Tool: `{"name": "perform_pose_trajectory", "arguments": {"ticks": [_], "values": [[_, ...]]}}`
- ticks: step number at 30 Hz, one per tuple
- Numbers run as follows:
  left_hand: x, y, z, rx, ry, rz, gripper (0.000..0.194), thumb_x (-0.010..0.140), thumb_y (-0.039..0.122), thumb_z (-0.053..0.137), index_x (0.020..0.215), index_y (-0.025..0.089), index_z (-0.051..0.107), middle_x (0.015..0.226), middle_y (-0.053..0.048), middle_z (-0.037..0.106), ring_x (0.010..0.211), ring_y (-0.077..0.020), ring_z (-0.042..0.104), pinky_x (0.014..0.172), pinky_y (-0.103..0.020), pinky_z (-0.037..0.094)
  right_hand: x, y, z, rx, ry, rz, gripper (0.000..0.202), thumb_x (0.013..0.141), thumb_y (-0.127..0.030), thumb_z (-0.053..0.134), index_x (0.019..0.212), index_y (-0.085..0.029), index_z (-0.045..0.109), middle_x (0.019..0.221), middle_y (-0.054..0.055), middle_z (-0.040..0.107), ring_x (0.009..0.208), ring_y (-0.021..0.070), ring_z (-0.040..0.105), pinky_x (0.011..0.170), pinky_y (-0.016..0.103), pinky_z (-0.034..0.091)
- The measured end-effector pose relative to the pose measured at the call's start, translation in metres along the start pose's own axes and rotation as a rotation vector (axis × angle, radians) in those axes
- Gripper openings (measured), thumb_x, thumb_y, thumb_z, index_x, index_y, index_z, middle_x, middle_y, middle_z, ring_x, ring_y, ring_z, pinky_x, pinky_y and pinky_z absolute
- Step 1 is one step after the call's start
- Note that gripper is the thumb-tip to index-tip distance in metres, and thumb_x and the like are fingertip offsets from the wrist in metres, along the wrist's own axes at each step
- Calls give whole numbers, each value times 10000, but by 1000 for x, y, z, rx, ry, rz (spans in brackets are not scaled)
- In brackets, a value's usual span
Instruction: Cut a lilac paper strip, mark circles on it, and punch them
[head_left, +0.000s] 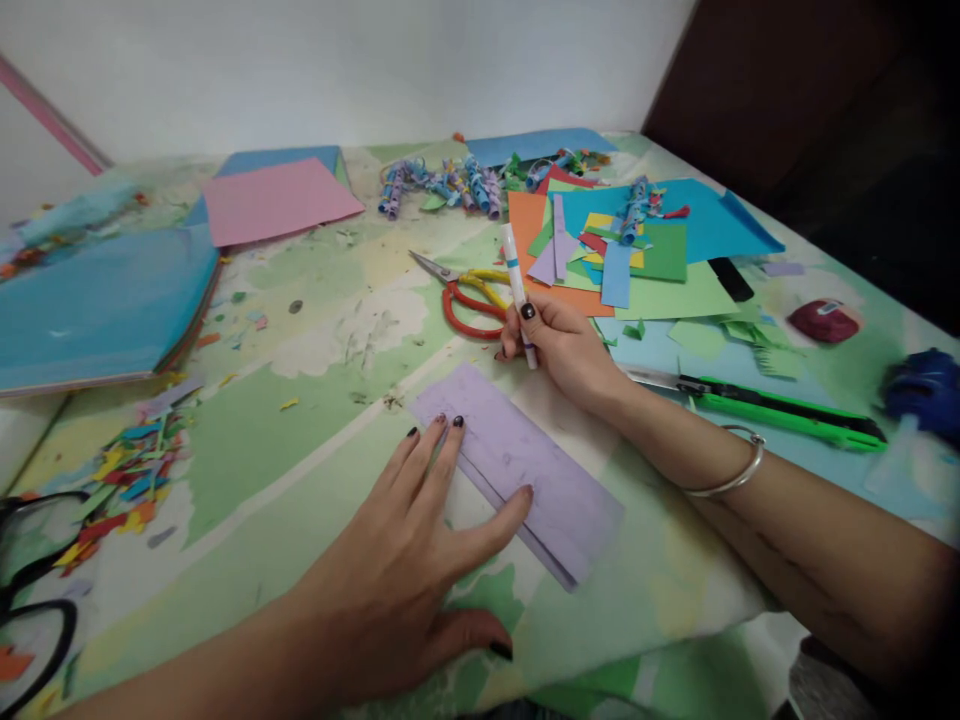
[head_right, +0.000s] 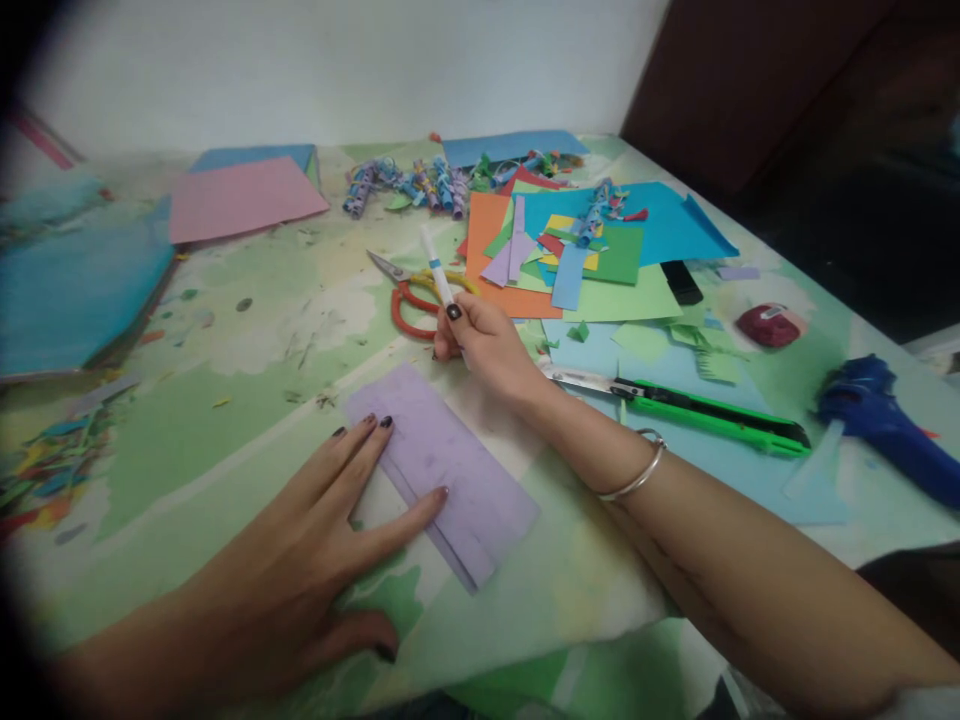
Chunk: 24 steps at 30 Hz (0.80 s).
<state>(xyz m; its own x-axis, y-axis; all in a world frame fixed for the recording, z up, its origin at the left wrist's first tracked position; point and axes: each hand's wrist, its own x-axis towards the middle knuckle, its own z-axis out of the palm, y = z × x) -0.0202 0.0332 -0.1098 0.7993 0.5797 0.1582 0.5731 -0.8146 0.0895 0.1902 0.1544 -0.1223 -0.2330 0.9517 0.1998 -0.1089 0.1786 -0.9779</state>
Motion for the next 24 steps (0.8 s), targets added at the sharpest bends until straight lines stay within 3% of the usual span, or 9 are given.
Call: {"name": "perform_pose_trajectory", "arguments": {"ticks": [5, 13, 18, 24], "values": [[0, 3, -2, -21, -47, -6, 994, 528, 765, 645, 1372, 303, 397, 1527, -185, 132, 1340, -524, 146, 959, -701, 304, -1, -3, 0, -56, -20, 20, 273, 932, -348, 439, 712, -194, 487, 610, -17, 545, 621, 103, 538, 661, 254, 439], [0, 2, -2, -30, -64, -1, 960, 568, 733, 651, 1381, 297, 387, 1536, -183, 74, 1341, -529, 119, 964, -706, 283, -1, -3, -1, -59, -6, 19, 276, 965, -245, 352, 721, -184, 464, 587, -24, 503, 537, 82, 474, 537, 224, 361], [0, 2, -1, -59, -81, -14, 933, 592, 739, 626, 1383, 310, 381, 1543, -174, 3, 1336, -538, 113, 965, -714, 262, 1, 2, -2, -26, 15, 43, 292, 944, -366, 413, 704, -201, 423, 547, -69, 287, 435, 67, 239, 418, 229, 204], [-1, 3, -2, -55, -123, -19, 957, 614, 722, 624, 1424, 336, 292, 1534, -165, -155, 1339, -542, 89, 974, -707, 247, 1, 8, -4, -219, 103, 4, 355, 904, -485, 445, 683, -211, 395, 575, -51, 294, 463, 72, 243, 422, 230, 181]]}}
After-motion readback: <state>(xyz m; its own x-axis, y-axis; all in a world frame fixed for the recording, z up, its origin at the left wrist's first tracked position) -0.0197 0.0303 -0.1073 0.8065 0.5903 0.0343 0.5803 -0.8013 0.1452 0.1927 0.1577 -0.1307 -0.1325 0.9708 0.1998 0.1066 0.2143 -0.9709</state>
